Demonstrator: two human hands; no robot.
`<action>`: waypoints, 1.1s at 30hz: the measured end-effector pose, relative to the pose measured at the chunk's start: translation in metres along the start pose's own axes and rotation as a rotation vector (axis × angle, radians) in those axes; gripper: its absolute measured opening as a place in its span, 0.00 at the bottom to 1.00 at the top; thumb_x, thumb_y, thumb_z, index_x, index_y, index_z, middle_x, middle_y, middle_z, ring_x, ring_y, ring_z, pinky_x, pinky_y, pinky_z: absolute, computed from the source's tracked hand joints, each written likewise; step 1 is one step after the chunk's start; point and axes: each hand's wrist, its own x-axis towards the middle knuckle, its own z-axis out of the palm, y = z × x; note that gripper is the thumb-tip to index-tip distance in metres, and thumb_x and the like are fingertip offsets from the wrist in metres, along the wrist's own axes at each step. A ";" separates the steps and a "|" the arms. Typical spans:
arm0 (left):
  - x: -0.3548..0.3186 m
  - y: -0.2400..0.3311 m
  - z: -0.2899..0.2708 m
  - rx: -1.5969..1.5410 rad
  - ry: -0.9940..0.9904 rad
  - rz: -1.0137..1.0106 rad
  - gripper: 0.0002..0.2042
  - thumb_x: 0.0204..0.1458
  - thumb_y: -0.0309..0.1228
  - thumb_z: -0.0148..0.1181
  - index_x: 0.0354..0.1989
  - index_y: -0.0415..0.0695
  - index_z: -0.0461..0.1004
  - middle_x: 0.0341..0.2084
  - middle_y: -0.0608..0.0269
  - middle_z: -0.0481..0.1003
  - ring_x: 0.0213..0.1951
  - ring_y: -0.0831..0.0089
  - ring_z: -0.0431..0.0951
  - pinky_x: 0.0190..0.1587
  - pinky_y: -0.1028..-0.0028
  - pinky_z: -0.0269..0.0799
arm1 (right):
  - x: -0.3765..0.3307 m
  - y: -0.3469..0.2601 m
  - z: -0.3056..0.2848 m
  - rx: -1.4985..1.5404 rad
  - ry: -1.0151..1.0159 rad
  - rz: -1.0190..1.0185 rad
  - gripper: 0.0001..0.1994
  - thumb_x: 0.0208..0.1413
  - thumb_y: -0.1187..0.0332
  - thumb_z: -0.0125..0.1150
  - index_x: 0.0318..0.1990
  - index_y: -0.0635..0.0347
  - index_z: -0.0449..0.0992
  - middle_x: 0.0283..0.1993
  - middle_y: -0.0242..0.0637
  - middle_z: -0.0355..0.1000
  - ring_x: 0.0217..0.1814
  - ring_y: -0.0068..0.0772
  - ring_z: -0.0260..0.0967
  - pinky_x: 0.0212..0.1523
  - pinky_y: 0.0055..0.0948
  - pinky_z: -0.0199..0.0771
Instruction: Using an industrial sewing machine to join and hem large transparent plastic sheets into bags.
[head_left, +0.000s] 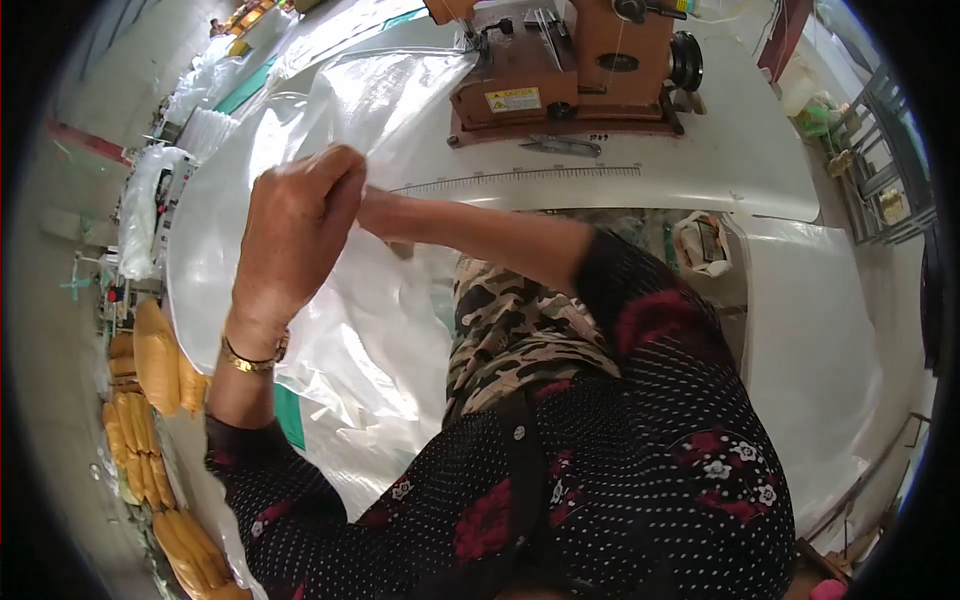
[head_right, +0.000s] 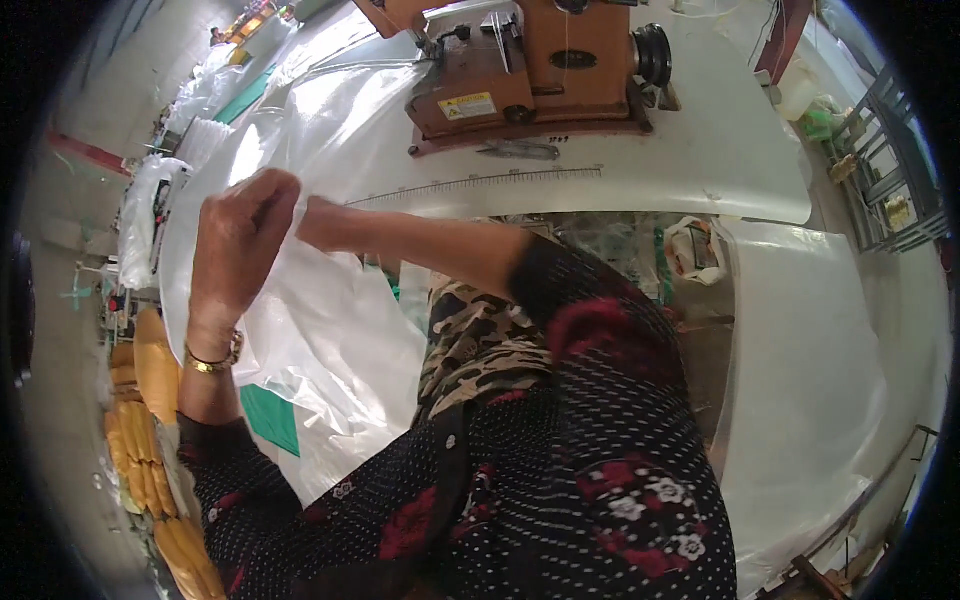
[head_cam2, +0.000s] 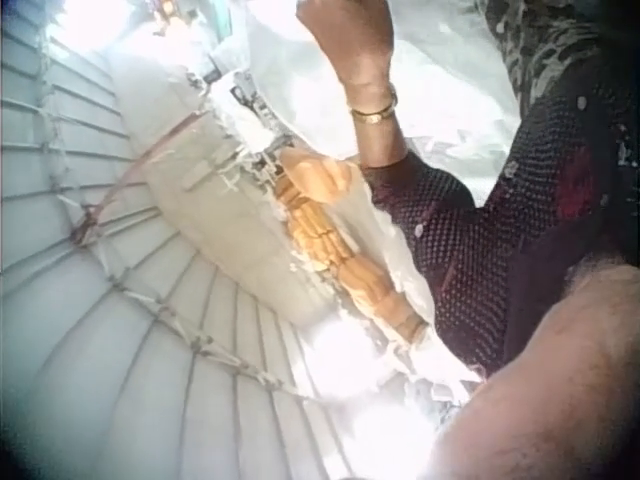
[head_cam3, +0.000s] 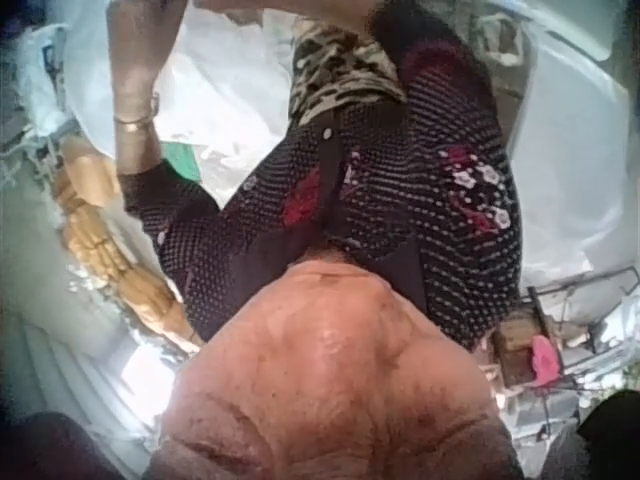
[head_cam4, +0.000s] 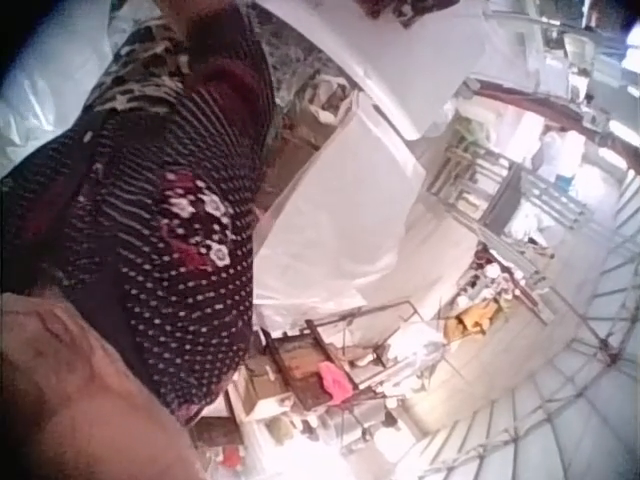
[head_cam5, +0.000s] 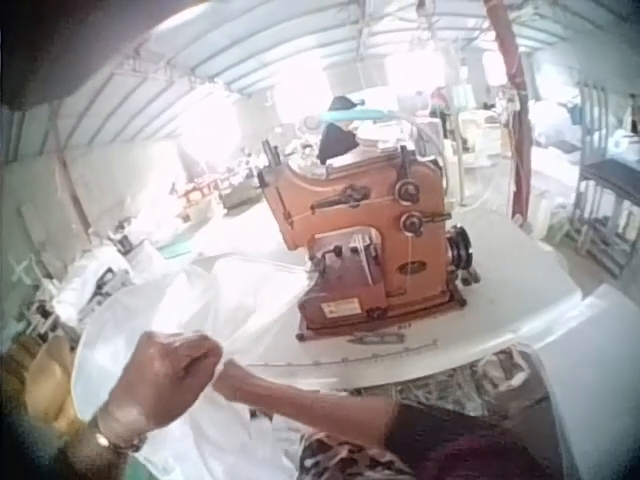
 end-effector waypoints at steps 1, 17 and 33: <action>0.003 -0.001 -0.008 -0.004 -0.085 0.076 0.02 0.53 0.23 0.58 0.33 0.37 0.74 0.25 0.47 0.74 0.27 0.51 0.76 0.31 0.65 0.70 | 0.007 0.014 0.014 0.016 -0.016 -0.010 0.05 0.56 0.71 0.52 0.32 0.59 0.75 0.31 0.39 0.74 0.36 0.31 0.74 0.35 0.38 0.71; -0.084 -0.035 0.099 0.141 -0.097 0.125 0.12 0.47 0.22 0.54 0.43 0.40 0.69 0.30 0.54 0.72 0.33 0.57 0.78 0.32 0.63 0.74 | -0.110 -0.026 0.036 -0.082 0.161 0.335 0.04 0.56 0.71 0.57 0.37 0.59 0.73 0.32 0.41 0.74 0.43 0.39 0.73 0.45 0.40 0.70; -0.092 -0.043 0.112 -0.092 0.113 -0.060 0.07 0.52 0.20 0.56 0.39 0.41 0.70 0.27 0.55 0.72 0.28 0.54 0.76 0.28 0.62 0.72 | -0.088 -0.075 -0.087 -0.752 -0.299 0.070 0.06 0.50 0.71 0.62 0.26 0.60 0.72 0.29 0.42 0.70 0.37 0.49 0.69 0.40 0.40 0.71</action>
